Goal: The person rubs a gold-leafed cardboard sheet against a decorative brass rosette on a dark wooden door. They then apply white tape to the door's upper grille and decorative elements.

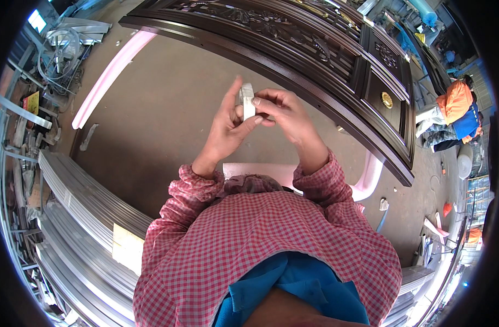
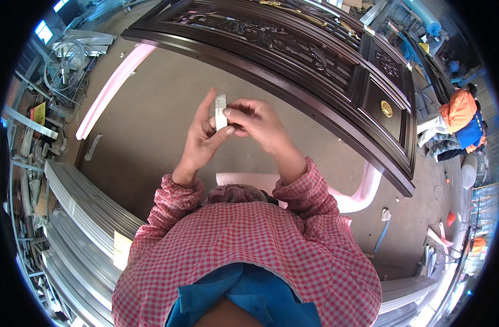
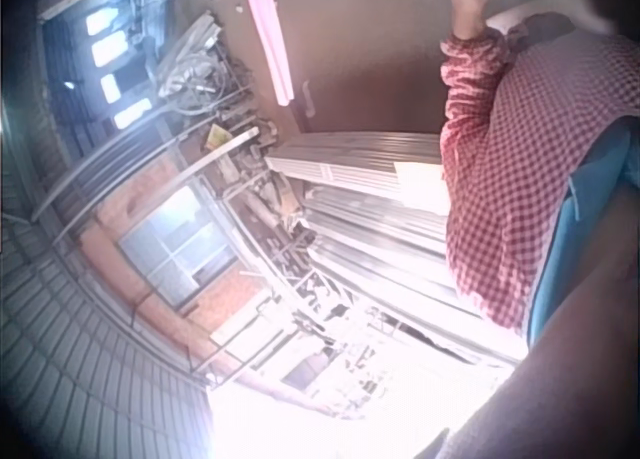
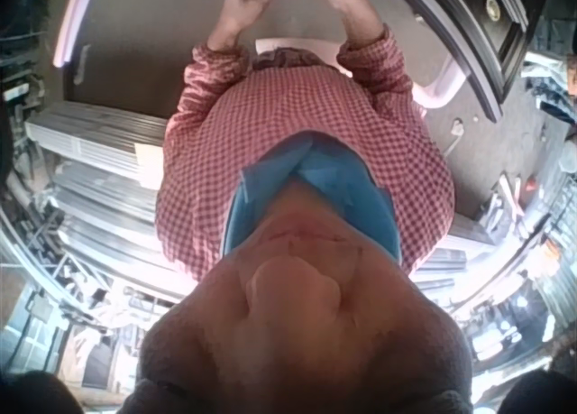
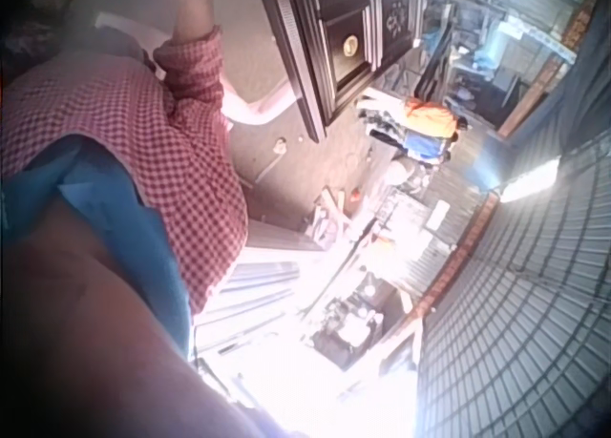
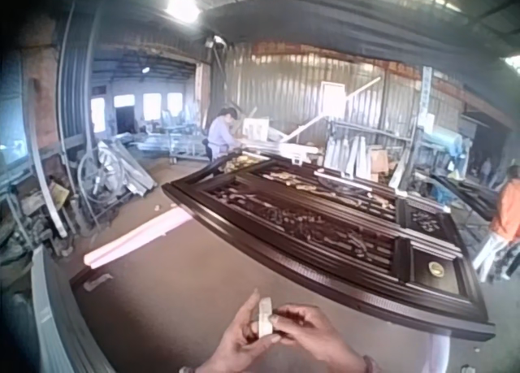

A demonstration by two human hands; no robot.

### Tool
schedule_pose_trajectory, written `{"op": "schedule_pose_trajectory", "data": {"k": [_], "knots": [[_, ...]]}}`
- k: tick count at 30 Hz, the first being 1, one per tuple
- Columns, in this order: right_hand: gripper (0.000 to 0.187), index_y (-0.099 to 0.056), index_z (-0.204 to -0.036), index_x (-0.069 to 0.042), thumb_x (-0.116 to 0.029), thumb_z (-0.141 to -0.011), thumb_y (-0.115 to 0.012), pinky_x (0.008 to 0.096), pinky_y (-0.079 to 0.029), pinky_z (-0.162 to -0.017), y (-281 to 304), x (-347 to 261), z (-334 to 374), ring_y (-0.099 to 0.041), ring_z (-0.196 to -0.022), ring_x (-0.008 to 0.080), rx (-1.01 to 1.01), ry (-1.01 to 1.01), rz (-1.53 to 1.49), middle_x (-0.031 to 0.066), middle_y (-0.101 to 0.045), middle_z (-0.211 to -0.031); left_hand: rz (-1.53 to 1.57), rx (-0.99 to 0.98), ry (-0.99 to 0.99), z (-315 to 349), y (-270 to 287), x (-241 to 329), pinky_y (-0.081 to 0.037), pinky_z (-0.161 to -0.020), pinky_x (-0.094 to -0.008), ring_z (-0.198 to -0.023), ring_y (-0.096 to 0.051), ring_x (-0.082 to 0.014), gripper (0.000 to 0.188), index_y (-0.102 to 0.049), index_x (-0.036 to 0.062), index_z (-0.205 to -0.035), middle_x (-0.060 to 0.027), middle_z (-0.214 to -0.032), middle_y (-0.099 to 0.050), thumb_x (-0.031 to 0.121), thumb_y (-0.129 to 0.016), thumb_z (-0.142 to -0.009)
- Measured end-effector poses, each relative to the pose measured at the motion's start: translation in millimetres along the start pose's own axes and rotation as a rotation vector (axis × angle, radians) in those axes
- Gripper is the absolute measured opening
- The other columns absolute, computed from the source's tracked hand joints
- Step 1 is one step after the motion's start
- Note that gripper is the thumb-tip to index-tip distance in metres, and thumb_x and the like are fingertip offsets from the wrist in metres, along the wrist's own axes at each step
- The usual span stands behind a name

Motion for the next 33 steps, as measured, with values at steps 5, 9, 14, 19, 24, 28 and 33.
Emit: {"op": "schedule_pose_trajectory", "data": {"k": [5, 9, 14, 19, 24, 28, 33], "knots": [[0.027, -0.067, -0.103, 0.002, -0.022, -0.091, -0.069, 0.0252, -0.053, -0.072, -3, 9, -9, -0.066, -0.078, 0.0117, 0.111, 0.077, -0.178, 0.0068, -0.070, -0.090, 0.136, 0.042, 0.024, 9, 16, -2, -0.044, -0.100, -0.0304, -0.113, -0.062, -0.0205, 0.068, -0.010, 0.0037, -0.157, -0.0167, -0.122, -0.065, -0.006, -0.044, -0.098], [0.026, -0.067, -0.100, 0.000, -0.024, -0.091, -0.068, 0.0273, -0.053, -0.076, -1, 9, -15, -0.067, -0.083, 0.0135, 0.105, 0.063, -0.214, 0.0071, -0.071, -0.092, 0.241, 0.071, 0.028, 6, 19, 8, -0.044, -0.100, -0.0302, -0.111, -0.061, -0.0184, 0.059, -0.023, 0.0028, -0.153, -0.0157, -0.124, -0.064, -0.005, -0.042, -0.098], [0.022, -0.067, -0.101, -0.001, -0.022, -0.093, -0.066, 0.0309, -0.053, -0.082, -9, 2, -18, -0.065, -0.083, 0.0136, 0.144, 0.094, -0.245, 0.0053, -0.069, -0.092, -0.010, 0.310, 0.011, -1, 47, -7, -0.044, -0.103, -0.0334, -0.113, -0.061, -0.0206, 0.047, -0.041, 0.0010, -0.143, -0.0153, -0.125, -0.063, -0.003, -0.047, -0.096], [0.016, -0.065, -0.103, -0.002, -0.015, -0.095, -0.062, 0.0276, -0.048, -0.083, -13, -1, -16, -0.060, -0.087, 0.0090, -0.018, 0.168, -0.025, 0.0005, -0.065, -0.093, -0.148, 0.458, 0.026, -17, 57, -7, -0.045, -0.102, -0.0332, -0.118, -0.058, -0.0195, 0.046, -0.047, 0.0034, -0.140, -0.0130, -0.131, -0.059, -0.003, -0.052, -0.095], [0.015, -0.064, -0.106, -0.002, -0.011, -0.097, -0.057, 0.0240, -0.043, -0.082, -11, -1, -8, -0.053, -0.091, 0.0061, -0.016, 0.263, 0.170, -0.0022, -0.061, -0.096, -0.091, 0.034, -0.030, -32, 56, 18, -0.047, -0.097, -0.0282, -0.118, -0.057, -0.0146, 0.051, -0.049, 0.0056, -0.141, -0.0085, -0.131, -0.059, -0.004, -0.057, -0.092], [0.016, -0.064, -0.109, -0.002, -0.009, -0.097, -0.055, 0.0253, -0.044, -0.083, -6, -4, -5, -0.054, -0.092, 0.0078, -0.011, 0.298, 0.171, -0.0014, -0.061, -0.097, -0.110, -0.114, 0.060, -28, 64, 16, -0.049, -0.086, -0.0256, -0.104, -0.058, -0.0103, 0.033, -0.060, 0.0036, -0.125, -0.0034, -0.115, -0.063, 0.002, -0.065, -0.092], [0.020, -0.067, -0.105, -0.001, -0.001, -0.085, -0.068, 0.0303, -0.046, -0.081, -12, -21, 6, -0.057, -0.091, 0.0142, 0.285, 0.690, 0.646, 0.0047, -0.064, -0.100, -0.343, -0.004, -0.082, -29, 58, 10, -0.050, -0.076, -0.0265, -0.090, -0.060, -0.0114, 0.022, -0.063, 0.0031, -0.112, -0.0021, -0.100, -0.064, 0.004, -0.068, -0.090]]}}
Point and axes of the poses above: each hand's wrist, its own z-axis away from the middle knuckle, its own y-axis out of the back of the hand, x = y × z, the point moved 2 cm from there along -z, towards the middle knuckle
